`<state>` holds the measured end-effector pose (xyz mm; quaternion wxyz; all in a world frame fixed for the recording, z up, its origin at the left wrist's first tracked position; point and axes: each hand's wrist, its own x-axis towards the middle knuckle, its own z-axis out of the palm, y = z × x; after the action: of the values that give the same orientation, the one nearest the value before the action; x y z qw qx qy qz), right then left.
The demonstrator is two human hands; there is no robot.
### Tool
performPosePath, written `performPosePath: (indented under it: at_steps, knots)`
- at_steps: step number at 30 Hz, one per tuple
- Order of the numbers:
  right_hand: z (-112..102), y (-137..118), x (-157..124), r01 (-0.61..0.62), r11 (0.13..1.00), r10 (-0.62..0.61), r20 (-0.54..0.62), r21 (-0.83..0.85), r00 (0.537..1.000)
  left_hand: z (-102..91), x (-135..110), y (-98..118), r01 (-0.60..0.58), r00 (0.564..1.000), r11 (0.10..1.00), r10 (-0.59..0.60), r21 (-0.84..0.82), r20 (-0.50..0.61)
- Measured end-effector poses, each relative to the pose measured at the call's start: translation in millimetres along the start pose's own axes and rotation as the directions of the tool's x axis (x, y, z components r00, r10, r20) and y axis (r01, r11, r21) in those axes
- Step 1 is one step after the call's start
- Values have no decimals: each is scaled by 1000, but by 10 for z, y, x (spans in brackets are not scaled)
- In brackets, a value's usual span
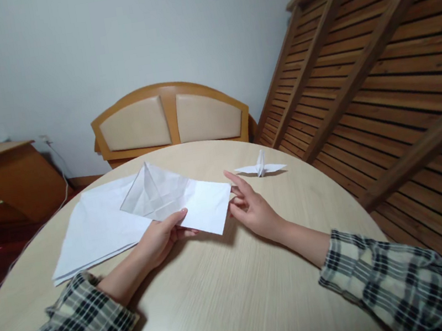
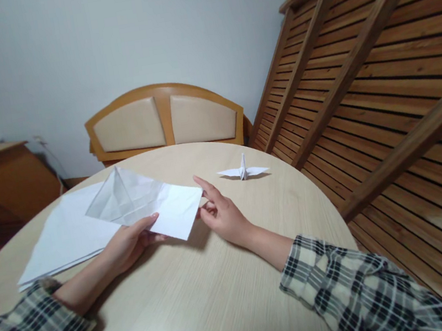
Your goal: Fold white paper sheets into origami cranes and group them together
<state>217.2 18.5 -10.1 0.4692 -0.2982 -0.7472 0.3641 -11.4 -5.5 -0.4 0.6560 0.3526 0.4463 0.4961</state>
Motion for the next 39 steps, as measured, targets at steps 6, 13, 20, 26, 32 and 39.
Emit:
performPosePath:
  at_steps: [6,13,20,26,32,39]
  knots:
    - [-34,-42,7,98,974,-83,82,-205,993,-32,2,-16,-9,999,1000,8,18,33]
    - [-26,-52,16,43,994,-38,52,-99,998,-26,-12,-5,-4,996,999,0,47,94]
    - [-39,-48,55,-51,999,51,-21,4,998,-45,-30,-11,31,988,994,-46,101,150]
    - [-1,-18,86,-250,950,259,-26,189,966,-57,-33,-40,-10,961,982,-42,187,272]
    - [23,-13,84,-316,910,345,-70,267,936,-61,-35,-47,-34,942,973,-45,229,334]
    - [19,9,73,-308,915,336,-70,262,939,-46,-76,-18,-95,944,941,-19,326,330]
